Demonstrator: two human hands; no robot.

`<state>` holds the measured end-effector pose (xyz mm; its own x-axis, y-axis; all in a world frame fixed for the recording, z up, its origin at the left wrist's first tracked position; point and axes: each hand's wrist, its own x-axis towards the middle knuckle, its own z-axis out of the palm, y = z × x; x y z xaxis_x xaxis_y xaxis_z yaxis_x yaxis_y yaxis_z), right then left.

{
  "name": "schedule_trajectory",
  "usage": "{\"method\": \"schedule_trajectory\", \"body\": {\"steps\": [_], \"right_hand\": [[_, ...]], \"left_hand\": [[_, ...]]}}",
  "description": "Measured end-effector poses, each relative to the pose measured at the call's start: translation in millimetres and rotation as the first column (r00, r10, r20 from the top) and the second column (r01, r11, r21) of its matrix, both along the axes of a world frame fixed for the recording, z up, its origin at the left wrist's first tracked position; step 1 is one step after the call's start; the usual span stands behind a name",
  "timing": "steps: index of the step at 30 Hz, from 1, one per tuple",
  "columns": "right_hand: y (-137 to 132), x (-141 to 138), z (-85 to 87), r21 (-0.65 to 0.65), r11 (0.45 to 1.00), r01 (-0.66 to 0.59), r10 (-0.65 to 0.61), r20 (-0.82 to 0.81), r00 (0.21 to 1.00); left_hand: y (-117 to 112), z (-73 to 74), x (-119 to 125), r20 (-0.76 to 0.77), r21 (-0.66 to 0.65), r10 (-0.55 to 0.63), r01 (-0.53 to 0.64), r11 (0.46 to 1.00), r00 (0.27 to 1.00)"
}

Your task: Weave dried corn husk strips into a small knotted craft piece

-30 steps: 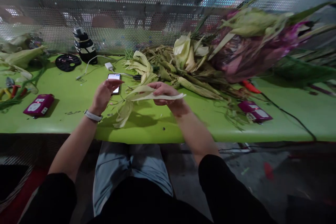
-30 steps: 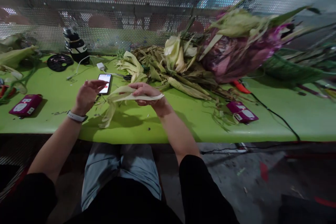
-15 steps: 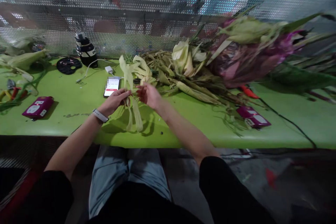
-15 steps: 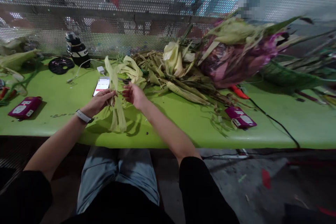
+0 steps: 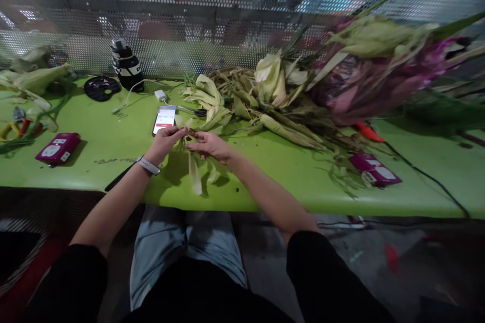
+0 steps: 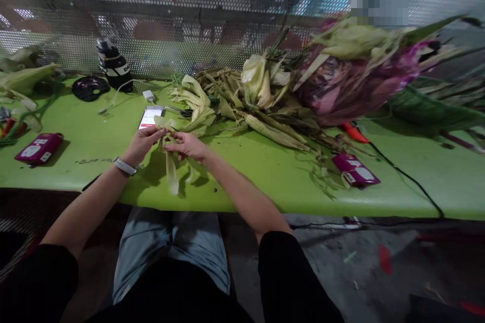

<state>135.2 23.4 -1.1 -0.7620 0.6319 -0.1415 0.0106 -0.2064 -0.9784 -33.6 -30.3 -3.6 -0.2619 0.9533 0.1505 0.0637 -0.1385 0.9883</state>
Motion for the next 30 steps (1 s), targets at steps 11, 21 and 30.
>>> {"method": "schedule_trajectory", "body": {"steps": [11, 21, 30], "right_hand": [[3, 8, 14.0, -0.079, 0.987, 0.137, -0.141, -0.043, 0.989], [-15, -1, 8.1, 0.044, 0.989, 0.142, -0.142, -0.002, 0.990], [-3, -1, 3.3, 0.214, 0.954, 0.210, -0.215, -0.004, 0.977]], "left_hand": [[0, -3.3, -1, 0.187, -0.087, -0.078, 0.096, 0.992, 0.979], [0, -5.9, -7, 0.282, -0.001, -0.119, 0.124, 0.992, 0.952], [-2, -0.4, -4, 0.227, -0.085, -0.143, 0.166, 0.982, 0.963]]}}
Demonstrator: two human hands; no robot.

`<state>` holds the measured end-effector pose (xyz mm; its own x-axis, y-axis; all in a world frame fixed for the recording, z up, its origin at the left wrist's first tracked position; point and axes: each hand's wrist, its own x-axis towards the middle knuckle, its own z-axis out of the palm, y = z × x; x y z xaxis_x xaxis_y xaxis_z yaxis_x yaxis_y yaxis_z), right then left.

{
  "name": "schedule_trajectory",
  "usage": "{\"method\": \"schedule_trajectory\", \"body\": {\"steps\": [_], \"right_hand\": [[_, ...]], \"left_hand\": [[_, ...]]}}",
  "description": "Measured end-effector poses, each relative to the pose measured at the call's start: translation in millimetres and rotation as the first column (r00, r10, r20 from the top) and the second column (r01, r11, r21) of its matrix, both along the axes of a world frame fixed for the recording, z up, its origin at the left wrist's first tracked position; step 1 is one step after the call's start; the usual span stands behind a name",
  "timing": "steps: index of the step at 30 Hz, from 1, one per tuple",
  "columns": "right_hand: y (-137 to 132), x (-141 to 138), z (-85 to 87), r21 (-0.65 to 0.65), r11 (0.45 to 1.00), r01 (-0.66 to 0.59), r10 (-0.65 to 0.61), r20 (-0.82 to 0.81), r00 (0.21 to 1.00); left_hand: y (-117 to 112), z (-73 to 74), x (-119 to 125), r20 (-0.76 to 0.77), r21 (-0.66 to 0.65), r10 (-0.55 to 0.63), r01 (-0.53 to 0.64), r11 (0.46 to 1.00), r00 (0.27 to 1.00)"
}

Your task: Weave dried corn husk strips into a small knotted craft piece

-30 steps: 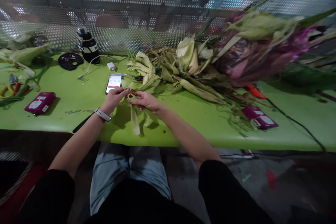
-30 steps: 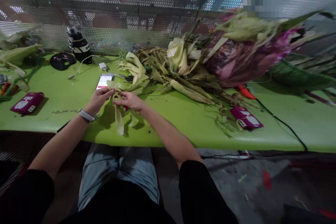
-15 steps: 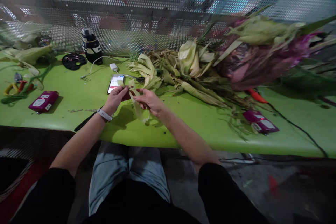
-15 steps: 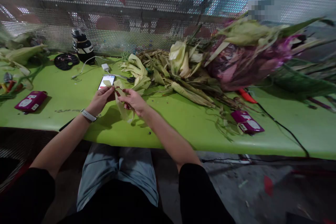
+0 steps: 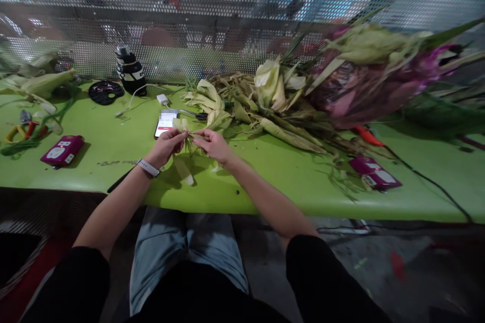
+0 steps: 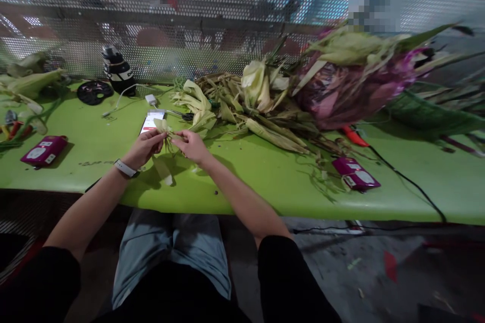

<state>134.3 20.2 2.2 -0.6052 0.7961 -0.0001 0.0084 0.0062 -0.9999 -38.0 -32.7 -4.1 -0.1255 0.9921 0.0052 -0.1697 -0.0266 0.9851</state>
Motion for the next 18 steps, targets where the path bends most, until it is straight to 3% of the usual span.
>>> {"method": "schedule_trajectory", "body": {"steps": [4, 9, 18], "right_hand": [[9, 2, -3.0, 0.080, 0.995, 0.056, -0.056, -0.007, 0.998], [11, 8, 4.7, 0.034, 0.999, 0.003, -0.004, 0.008, 1.000], [7, 8, 9.2, -0.027, 0.990, -0.136, 0.134, -0.043, 0.990]], "left_hand": [[-1, 2.5, -2, -0.055, -0.023, -0.011, 0.009, 1.000, 0.998], [-1, 6.5, -4, -0.002, -0.077, 0.001, -0.001, 0.997, 1.000], [-9, 8.6, -2, -0.073, -0.159, -0.254, 0.240, 0.958, 0.964]]}}
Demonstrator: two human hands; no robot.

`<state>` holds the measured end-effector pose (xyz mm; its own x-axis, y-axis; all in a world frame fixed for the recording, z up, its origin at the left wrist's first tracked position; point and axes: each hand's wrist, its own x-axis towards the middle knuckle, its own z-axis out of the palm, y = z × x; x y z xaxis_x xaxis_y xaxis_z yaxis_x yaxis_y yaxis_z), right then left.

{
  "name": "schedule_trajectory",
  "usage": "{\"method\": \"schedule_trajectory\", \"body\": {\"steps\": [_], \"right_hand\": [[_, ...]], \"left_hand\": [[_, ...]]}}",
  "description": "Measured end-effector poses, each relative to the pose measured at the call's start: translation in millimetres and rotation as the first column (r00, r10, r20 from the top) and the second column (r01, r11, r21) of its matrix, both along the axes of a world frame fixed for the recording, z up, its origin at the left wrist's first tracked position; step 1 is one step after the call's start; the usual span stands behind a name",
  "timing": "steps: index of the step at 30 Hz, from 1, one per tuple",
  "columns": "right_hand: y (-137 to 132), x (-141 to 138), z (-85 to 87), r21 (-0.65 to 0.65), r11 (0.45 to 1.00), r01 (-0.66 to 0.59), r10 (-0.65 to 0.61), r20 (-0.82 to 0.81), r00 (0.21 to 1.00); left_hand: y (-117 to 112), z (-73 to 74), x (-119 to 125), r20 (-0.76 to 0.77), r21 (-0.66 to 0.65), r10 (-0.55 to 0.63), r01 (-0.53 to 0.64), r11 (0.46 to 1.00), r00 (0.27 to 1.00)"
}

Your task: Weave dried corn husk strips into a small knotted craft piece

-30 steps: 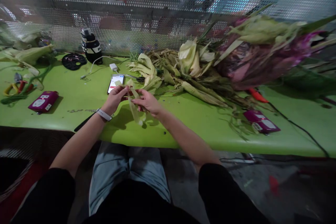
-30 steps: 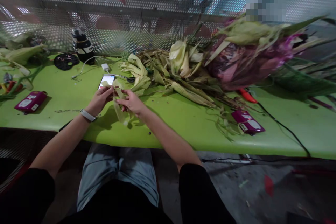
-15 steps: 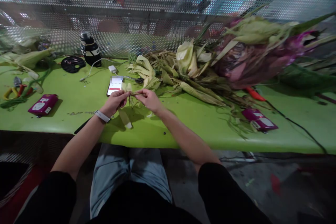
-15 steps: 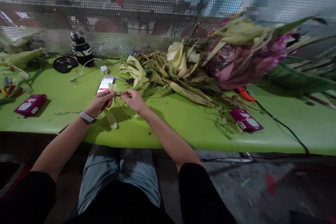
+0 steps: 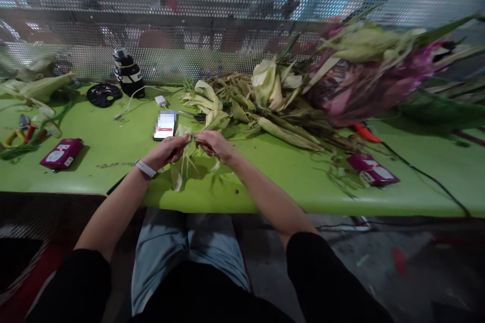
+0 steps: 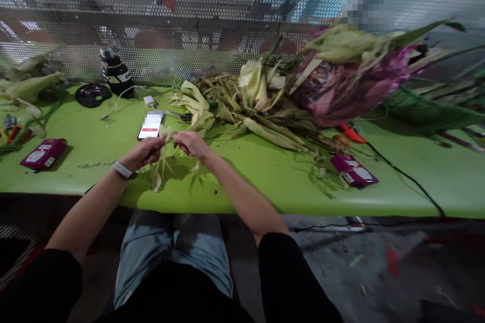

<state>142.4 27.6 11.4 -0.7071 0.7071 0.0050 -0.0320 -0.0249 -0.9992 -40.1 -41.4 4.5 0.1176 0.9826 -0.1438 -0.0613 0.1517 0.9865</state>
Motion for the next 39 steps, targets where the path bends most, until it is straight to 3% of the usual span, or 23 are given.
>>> {"method": "schedule_trajectory", "body": {"steps": [6, 9, 14, 20, 31, 39], "right_hand": [[-2, 0, 5.6, 0.013, 0.997, 0.070, -0.070, -0.016, 0.997], [-6, 1, 9.8, 0.022, 0.997, 0.076, -0.076, -0.005, 0.997], [-13, 1, 13.6, 0.025, 0.998, 0.059, -0.060, 0.022, 0.998], [-18, 0, 15.8, -0.029, 0.997, -0.067, 0.070, 0.116, 0.991], [-16, -1, 10.2, -0.027, 0.999, -0.026, 0.029, 0.118, 0.993], [-16, -2, 6.2, 0.002, 1.000, -0.015, 0.014, 0.117, 0.993]], "left_hand": [[0, -1.7, -2, -0.051, -0.003, -0.055, 0.055, 0.998, 0.997], [1, -1.6, 0, -0.085, -0.006, 0.034, -0.035, 0.999, 0.996], [3, -4.0, 4, 0.011, 0.071, 0.190, -0.190, 0.979, 0.982], [4, -7.8, 6, -0.122, 0.239, 0.288, -0.253, 0.937, 0.950], [9, -7.0, 2, 0.064, 0.114, 0.211, -0.217, 0.969, 0.975], [5, -2.3, 2, 0.047, 0.197, 0.348, -0.350, 0.916, 0.936]]}}
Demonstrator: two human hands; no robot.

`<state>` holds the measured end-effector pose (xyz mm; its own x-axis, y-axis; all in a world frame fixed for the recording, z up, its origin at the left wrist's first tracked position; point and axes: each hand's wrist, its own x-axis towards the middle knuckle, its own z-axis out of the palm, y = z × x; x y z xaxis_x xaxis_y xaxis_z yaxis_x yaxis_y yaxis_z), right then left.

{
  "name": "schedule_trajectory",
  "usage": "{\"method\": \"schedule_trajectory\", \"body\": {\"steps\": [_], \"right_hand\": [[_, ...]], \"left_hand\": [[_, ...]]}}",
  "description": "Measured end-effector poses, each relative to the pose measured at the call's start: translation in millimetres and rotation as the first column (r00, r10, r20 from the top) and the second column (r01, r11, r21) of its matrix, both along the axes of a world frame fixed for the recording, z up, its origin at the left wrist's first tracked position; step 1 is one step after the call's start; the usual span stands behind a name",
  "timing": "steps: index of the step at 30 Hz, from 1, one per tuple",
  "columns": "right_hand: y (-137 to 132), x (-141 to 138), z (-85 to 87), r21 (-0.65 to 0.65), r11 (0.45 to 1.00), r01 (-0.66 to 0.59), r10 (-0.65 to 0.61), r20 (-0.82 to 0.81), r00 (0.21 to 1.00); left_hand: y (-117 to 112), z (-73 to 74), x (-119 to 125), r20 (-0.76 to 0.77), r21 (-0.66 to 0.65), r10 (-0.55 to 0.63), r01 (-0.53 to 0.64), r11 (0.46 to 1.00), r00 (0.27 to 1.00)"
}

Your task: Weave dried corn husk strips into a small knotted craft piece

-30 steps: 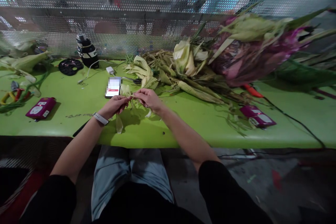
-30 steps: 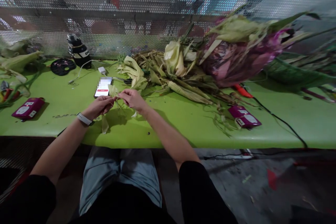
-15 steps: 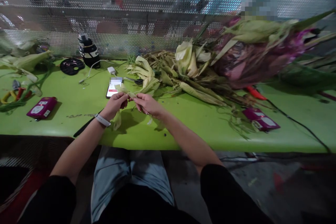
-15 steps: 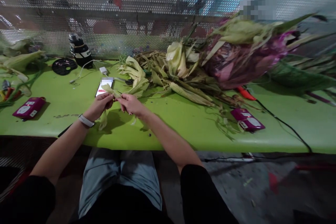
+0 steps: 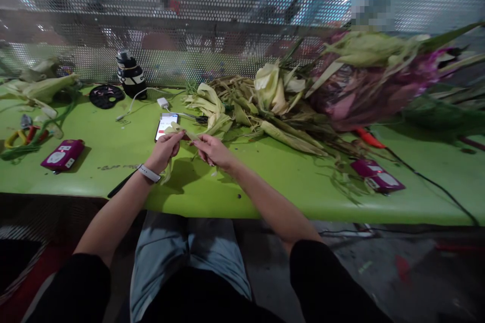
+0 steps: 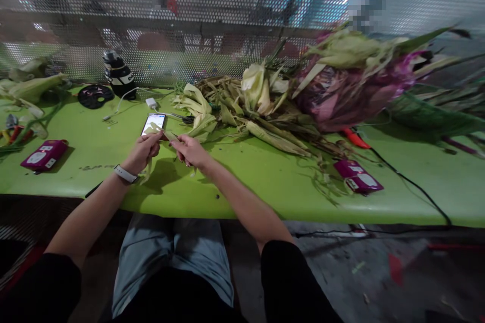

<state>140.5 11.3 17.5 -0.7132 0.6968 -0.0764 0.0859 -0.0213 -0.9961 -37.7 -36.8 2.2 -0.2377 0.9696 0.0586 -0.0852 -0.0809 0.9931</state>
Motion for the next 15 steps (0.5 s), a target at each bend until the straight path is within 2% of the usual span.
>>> {"method": "schedule_trajectory", "body": {"steps": [5, 11, 15], "right_hand": [[2, -4, -8.4, 0.079, 0.995, 0.063, -0.061, -0.037, 0.997], [3, -6, -12.6, 0.052, 0.998, 0.025, -0.023, -0.026, 0.999], [0, -8, -11.4, 0.033, 0.999, 0.022, -0.022, -0.018, 1.000]], "left_hand": [[-1, 1.3, 3, -0.002, -0.026, 0.029, -0.029, 0.999, 1.000], [6, -3.4, 0, 0.259, -0.088, -0.046, 0.071, 0.994, 0.965], [6, -5.1, 1, 0.328, -0.080, -0.052, 0.083, 0.993, 0.943]]}}
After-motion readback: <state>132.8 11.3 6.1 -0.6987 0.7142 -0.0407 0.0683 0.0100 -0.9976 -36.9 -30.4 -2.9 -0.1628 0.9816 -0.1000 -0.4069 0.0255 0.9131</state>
